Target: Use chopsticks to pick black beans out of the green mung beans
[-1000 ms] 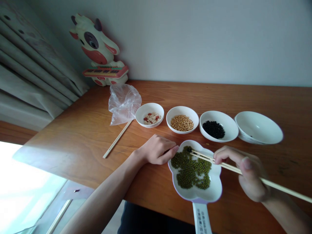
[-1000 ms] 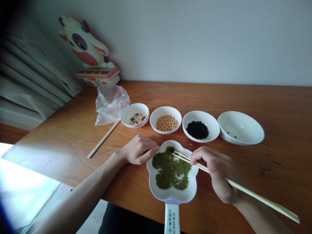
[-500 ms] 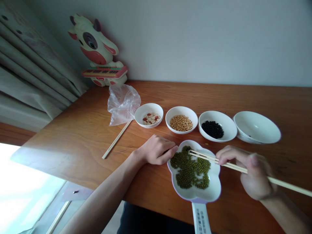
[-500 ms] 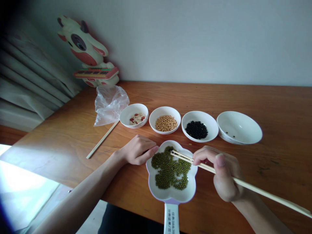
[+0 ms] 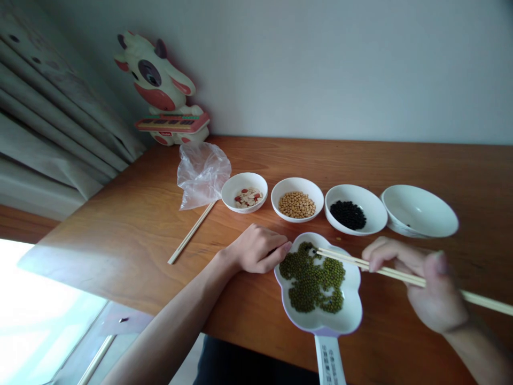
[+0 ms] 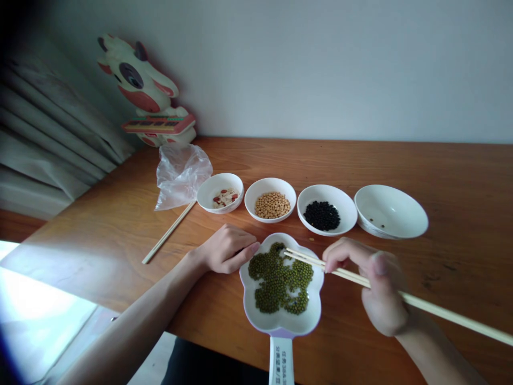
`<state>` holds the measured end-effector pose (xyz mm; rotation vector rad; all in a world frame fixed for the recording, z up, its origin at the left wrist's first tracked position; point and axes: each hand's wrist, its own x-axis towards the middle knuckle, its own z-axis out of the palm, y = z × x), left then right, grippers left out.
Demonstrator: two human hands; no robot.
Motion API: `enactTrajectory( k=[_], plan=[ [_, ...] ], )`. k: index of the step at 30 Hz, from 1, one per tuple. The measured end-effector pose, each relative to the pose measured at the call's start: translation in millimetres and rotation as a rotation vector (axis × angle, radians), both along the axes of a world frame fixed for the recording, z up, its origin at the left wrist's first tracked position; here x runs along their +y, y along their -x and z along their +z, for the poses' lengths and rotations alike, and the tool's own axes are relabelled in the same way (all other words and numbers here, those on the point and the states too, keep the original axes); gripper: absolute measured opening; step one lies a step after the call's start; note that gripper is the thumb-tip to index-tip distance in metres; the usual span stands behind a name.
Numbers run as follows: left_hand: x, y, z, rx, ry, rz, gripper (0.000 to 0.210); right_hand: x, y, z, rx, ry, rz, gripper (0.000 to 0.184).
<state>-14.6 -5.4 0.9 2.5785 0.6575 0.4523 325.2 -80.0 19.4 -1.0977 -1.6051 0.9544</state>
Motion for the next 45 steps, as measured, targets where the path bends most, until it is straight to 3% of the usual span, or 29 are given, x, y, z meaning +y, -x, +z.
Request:
enactTrajectory(
  k=[3,12,25,35,45],
  plan=[
    [0.0,0.2,0.4,0.001,0.003,-0.002,0.038,-5.1,7.8,-5.0,-0.113,0.055,0.124,0.076],
    [1.0,-0.6,1.1,-0.002,-0.003,-0.006,0.037,-3.1,6.6,-17.9,-0.147,-0.008,0.194,0.071],
    [-0.2,0.1,1.5,0.013,0.004,-0.002,0.038,-1.8,16.2,-12.7,-0.148,-0.084,0.185,0.05],
    [-0.2,0.1,0.7,0.011,-0.004,0.0,0.037,-1.2,14.1,-16.5,-0.118,-0.094,0.179,0.061],
    [0.5,0.2,0.7,0.006,-0.005,-0.006,0.038,-4.2,17.7,-15.9,-0.158,-0.073,0.194,0.056]
  ],
)
